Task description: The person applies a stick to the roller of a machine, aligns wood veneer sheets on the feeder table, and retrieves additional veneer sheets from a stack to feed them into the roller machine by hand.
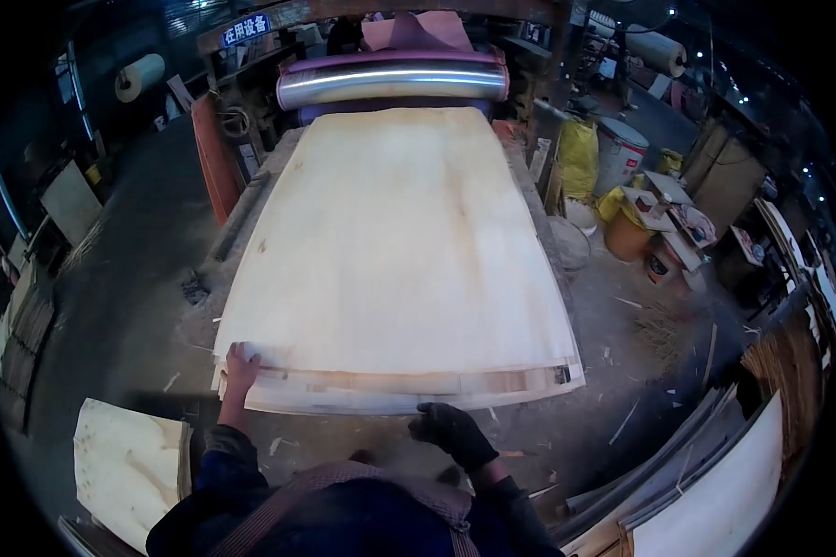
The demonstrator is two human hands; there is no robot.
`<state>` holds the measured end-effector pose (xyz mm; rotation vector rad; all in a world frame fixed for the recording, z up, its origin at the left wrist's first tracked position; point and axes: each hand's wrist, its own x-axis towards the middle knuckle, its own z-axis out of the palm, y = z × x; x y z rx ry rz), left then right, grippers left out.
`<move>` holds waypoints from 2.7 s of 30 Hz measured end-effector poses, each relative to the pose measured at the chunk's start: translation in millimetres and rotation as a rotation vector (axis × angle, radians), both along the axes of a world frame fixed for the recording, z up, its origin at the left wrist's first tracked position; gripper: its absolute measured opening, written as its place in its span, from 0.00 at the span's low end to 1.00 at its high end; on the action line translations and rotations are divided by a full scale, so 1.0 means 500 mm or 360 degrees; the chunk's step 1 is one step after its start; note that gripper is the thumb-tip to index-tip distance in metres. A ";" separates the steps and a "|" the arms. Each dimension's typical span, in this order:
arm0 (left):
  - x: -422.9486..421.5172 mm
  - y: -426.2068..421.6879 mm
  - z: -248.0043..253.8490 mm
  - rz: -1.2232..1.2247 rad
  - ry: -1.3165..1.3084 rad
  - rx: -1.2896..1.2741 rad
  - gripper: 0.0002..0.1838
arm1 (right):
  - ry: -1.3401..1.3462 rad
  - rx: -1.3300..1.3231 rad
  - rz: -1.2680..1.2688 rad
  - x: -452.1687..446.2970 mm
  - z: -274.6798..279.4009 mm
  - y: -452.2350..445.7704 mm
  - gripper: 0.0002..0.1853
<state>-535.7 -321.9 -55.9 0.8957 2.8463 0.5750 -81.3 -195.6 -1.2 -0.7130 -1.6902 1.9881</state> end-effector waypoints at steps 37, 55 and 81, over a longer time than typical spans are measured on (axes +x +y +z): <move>-0.191 -0.116 0.211 0.0260 -0.1572 0.1678 0.17 | 0.0427 -0.1324 -0.0277 -0.294 -0.004 0.012 0.16; 0.068 0.089 0.150 -0.0324 -0.0137 0.0445 0.25 | -0.0300 -0.0493 -0.0349 -0.015 0.090 0.023 0.18; 0.737 0.532 0.042 -0.0573 0.0448 0.0389 0.27 | -0.0375 0.0412 -0.0659 0.590 0.092 0.353 0.15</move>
